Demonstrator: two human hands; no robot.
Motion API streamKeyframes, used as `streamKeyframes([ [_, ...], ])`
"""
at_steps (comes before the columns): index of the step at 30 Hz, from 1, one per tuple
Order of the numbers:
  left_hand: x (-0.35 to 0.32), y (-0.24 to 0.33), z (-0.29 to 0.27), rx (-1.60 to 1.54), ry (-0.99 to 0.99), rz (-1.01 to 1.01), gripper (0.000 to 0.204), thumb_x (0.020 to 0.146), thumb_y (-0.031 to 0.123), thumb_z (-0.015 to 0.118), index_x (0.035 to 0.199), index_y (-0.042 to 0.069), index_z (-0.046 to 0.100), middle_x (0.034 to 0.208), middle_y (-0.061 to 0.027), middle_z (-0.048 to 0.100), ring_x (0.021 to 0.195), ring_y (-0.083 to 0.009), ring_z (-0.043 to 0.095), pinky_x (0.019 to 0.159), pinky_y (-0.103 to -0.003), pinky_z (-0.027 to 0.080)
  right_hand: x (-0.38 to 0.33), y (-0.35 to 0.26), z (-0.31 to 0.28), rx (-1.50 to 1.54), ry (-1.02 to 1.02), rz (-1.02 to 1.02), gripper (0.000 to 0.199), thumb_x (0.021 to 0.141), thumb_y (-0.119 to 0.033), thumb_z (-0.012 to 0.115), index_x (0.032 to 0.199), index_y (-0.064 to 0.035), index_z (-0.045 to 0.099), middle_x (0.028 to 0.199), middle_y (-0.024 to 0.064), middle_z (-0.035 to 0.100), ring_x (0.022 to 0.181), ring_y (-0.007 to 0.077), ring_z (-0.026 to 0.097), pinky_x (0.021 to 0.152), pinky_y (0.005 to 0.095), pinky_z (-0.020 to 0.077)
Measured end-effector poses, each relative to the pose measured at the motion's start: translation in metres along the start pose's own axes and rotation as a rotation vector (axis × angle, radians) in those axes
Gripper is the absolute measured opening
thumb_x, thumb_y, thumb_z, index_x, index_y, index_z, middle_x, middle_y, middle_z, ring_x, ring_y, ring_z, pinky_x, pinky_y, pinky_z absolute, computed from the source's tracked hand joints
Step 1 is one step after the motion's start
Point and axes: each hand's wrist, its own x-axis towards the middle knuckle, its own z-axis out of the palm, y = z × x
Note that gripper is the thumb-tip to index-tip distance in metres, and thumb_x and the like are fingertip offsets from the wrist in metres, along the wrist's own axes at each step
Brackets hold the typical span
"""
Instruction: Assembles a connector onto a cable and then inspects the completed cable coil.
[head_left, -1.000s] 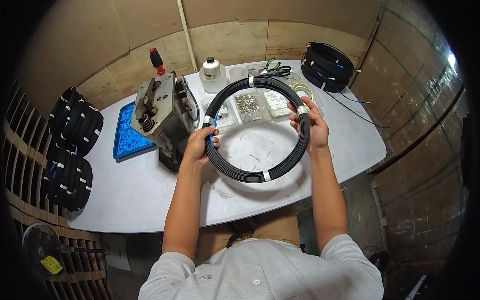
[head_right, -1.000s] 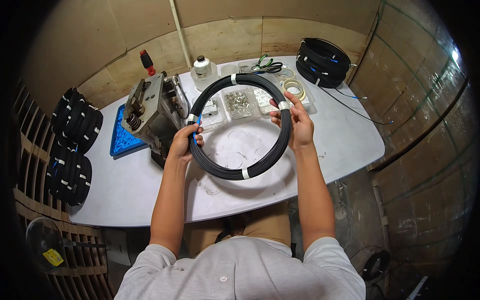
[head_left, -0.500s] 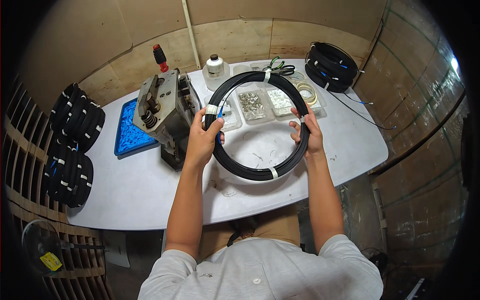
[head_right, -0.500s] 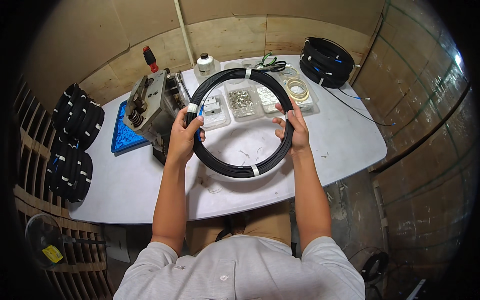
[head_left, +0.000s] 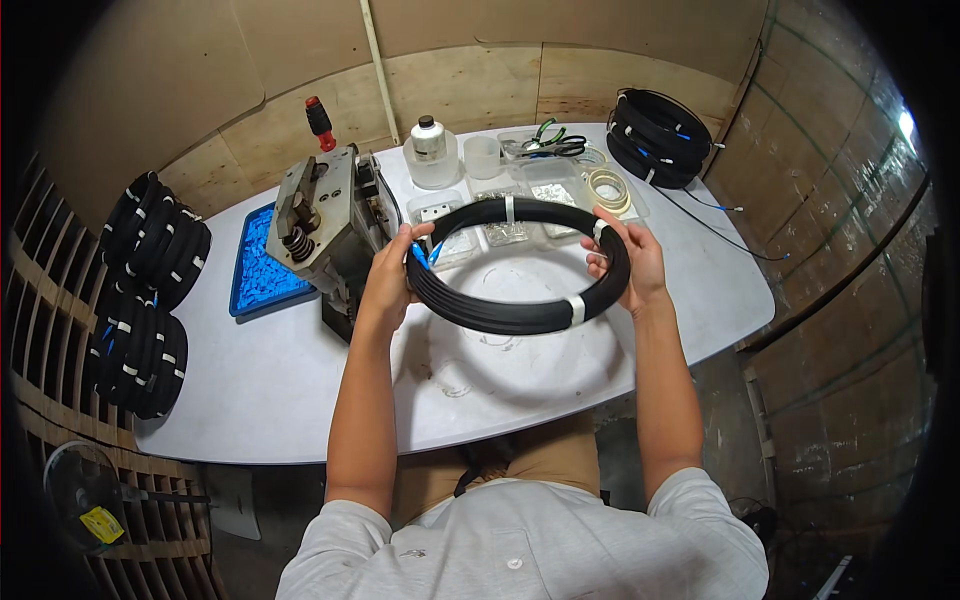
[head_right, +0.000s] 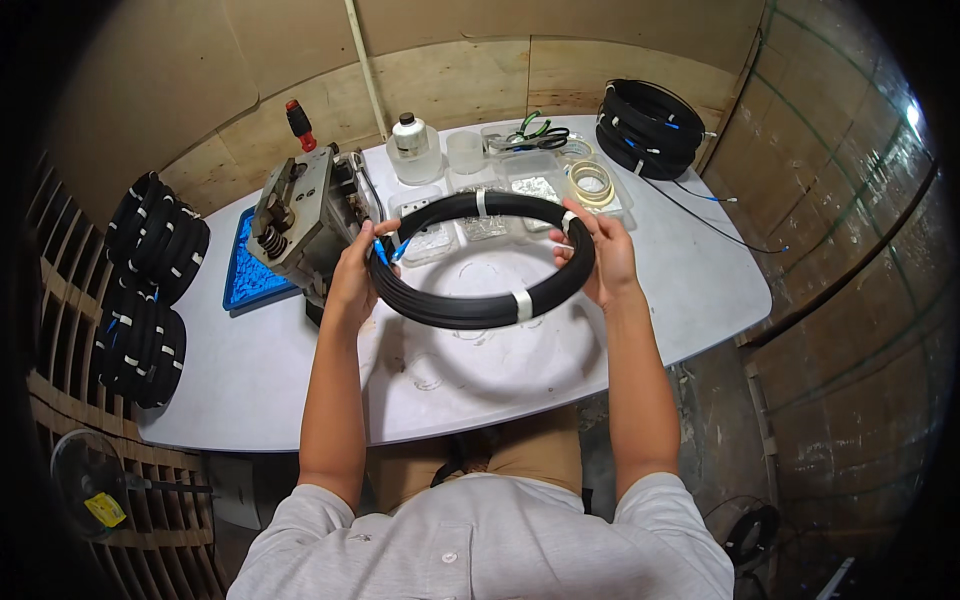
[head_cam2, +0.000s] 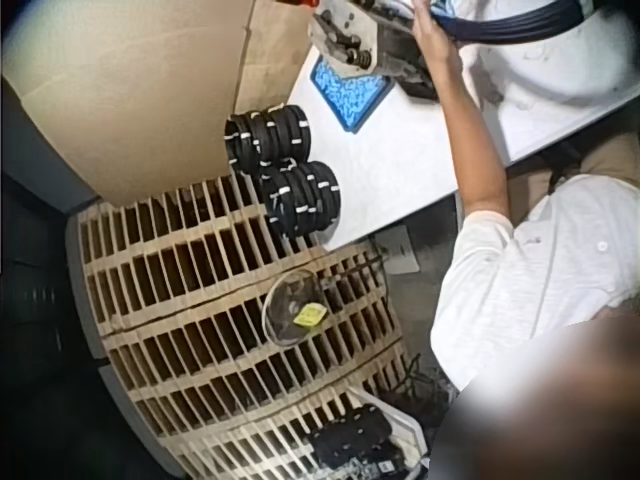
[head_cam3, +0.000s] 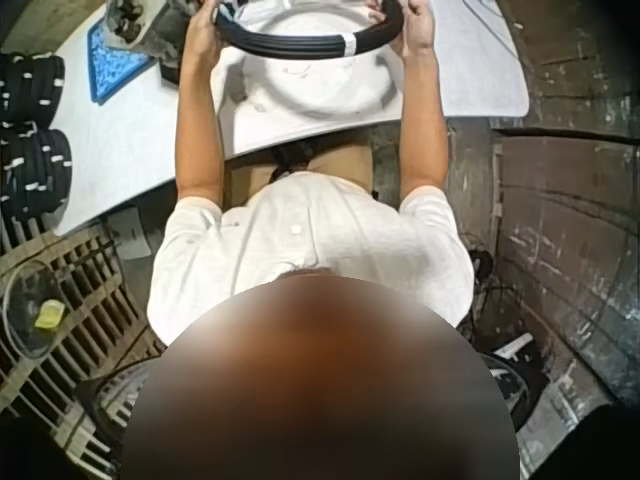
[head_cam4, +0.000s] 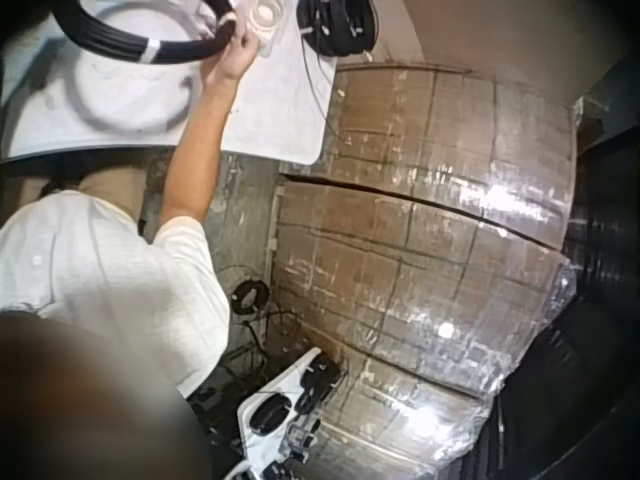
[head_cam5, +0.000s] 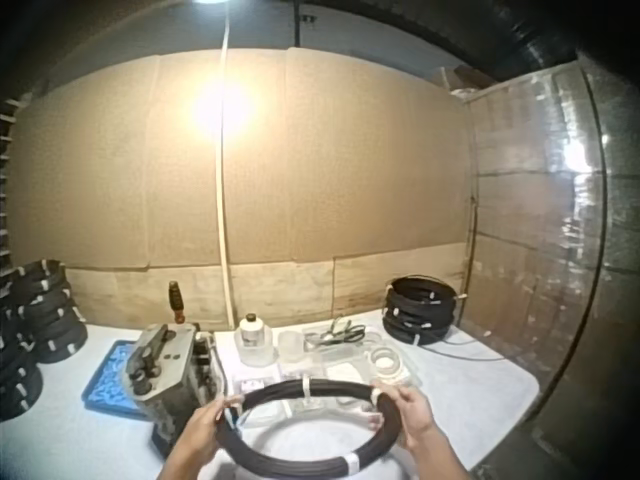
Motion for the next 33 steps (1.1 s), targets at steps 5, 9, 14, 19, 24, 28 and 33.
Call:
streamKeyframes([
  [5,-0.004,0.017,-0.014,-0.033,-0.029,-0.182,0.055,0.102,0.052,0.039,0.12,0.006,0.063,0.057,-0.0021,0.055,0.035,-0.0104,0.044,0.031,-0.023,0.033,-0.021,0.014,-0.001,-0.033,-0.233,-0.217,0.062,0.094,-0.023,0.045,0.15,-0.001,0.033,0.115,0.0152,0.066,0.089,0.02,0.067,0.075,0.0287,0.0533],
  [9,-0.001,0.017,-0.029,-0.096,-0.163,-0.278,0.066,0.097,0.066,0.037,0.115,0.009,0.065,0.053,-0.0097,0.055,0.032,-0.0109,0.041,0.031,-0.021,0.03,-0.011,0.012,-0.005,-0.813,-0.026,-0.295,0.054,0.089,-0.045,0.072,0.123,-0.0032,0.061,0.089,0.0023,0.066,0.074,0.0114,0.061,0.07,0.0264,0.0475],
  [14,-0.02,0.027,-0.008,0.192,-0.144,-0.014,0.054,0.094,0.06,0.054,0.102,0.007,0.062,0.06,-0.0064,0.061,0.045,-0.0091,0.053,0.04,-0.02,0.036,0.005,0.03,-0.016,-1.024,0.248,-0.667,0.047,0.094,-0.045,0.066,0.099,0.0009,0.065,0.083,0.0028,0.057,0.075,0.0112,0.055,0.067,0.0278,0.0463],
  [19,-0.013,0.034,-0.011,1.031,-0.033,0.189,0.047,0.086,0.044,0.074,0.096,-0.001,0.067,0.064,-0.0045,0.061,0.056,-0.0132,0.056,0.053,-0.027,0.044,0.006,0.043,-0.003,-0.308,0.222,-0.447,0.043,0.101,-0.045,0.052,0.097,-0.003,0.056,0.089,0.0069,0.058,0.065,0.0145,0.059,0.053,0.0274,0.0472],
  [24,-0.005,0.004,-0.005,0.59,0.189,0.48,0.055,0.084,0.034,0.077,0.125,0.0,0.06,0.099,-0.0106,0.065,0.07,-0.0116,0.06,0.067,-0.029,0.051,0.0,0.047,0.0,-0.181,0.163,-0.415,0.038,0.102,-0.04,0.051,0.093,-0.0034,0.054,0.088,0.0063,0.056,0.053,0.0126,0.051,0.048,0.026,0.0423],
  [28,-0.007,0.004,0.01,0.287,0.025,0.486,0.049,0.085,0.031,0.076,0.121,0.001,0.059,0.099,-0.0065,0.063,0.076,-0.0079,0.057,0.07,-0.026,0.049,-0.006,0.046,-0.003,-0.142,0.142,-0.444,0.033,0.103,-0.035,0.051,0.093,-0.0033,0.054,0.088,0.0059,0.055,0.052,0.0125,0.05,0.048,0.0267,0.0415],
  [33,0.004,-0.002,0.01,0.344,-0.045,0.321,0.039,0.084,0.025,0.077,0.111,0.001,0.062,0.097,-0.0049,0.064,0.083,-0.0086,0.053,0.078,-0.027,0.045,-0.011,0.046,0.008,-0.137,0.135,-0.478,0.034,0.101,-0.035,0.054,0.092,-0.0027,0.054,0.076,0.0053,0.053,0.051,0.0126,0.05,0.047,0.0261,0.0409],
])
